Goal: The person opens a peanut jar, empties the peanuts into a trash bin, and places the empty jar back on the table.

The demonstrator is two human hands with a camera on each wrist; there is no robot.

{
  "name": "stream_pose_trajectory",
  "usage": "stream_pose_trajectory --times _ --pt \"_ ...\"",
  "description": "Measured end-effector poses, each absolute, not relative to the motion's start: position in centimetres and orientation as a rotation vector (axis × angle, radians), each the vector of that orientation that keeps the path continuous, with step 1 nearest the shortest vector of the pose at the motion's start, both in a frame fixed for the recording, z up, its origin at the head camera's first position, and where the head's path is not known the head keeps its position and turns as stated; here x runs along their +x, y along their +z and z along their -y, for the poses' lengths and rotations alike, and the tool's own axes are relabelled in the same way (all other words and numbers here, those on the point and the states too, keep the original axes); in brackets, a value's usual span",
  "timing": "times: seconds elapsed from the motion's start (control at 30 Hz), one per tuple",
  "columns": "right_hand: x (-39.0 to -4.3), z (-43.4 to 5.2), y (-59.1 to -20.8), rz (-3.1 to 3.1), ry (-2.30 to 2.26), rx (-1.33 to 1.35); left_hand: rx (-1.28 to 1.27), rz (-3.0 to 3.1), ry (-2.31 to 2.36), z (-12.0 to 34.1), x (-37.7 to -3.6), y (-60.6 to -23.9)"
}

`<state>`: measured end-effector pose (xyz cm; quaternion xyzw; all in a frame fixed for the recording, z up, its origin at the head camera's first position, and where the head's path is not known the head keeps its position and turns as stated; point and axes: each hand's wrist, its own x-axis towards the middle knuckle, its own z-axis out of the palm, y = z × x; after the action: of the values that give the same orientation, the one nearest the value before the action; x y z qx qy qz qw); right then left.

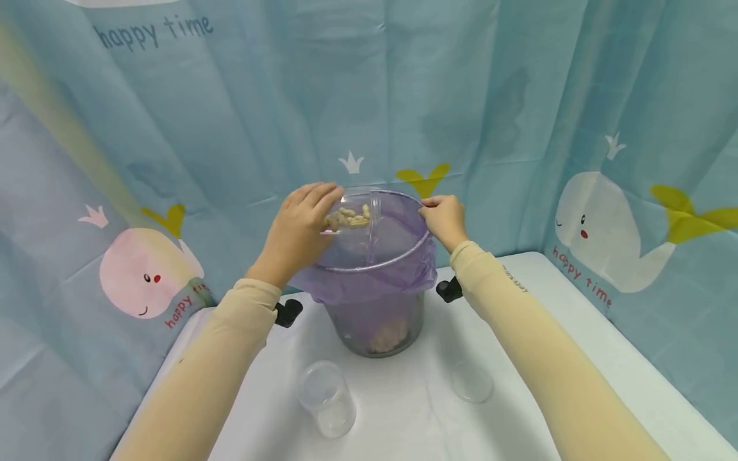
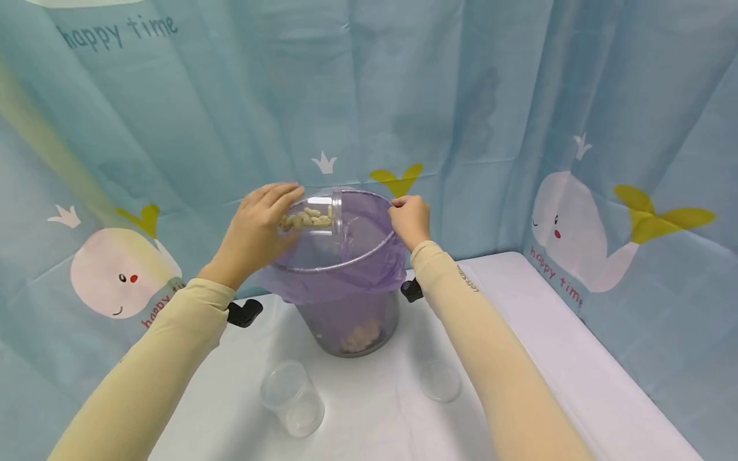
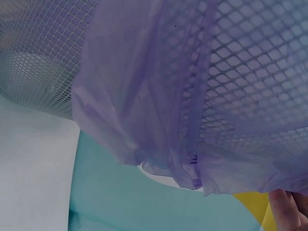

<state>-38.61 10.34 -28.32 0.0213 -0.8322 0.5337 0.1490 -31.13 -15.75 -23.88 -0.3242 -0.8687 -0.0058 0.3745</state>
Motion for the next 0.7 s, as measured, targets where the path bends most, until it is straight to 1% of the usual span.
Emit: stream_pose_trajectory --times 0.2,0.43,0.7 --pt "-38.64 -10.39 -28.57 2.394 1.530 0.043 -0.857 2.300 0.059 15.92 -31.23 -24.83" --pt "-38.66 -10.41 -28.59 2.389 1.514 0.040 -0.821 2.211 -0.078 15.82 -31.07 -24.60" --pt "-38.71 -10.26 -28.36 2.397 1.507 0.060 -0.827 2.281 -0.060 15.78 -30.60 -24.56"
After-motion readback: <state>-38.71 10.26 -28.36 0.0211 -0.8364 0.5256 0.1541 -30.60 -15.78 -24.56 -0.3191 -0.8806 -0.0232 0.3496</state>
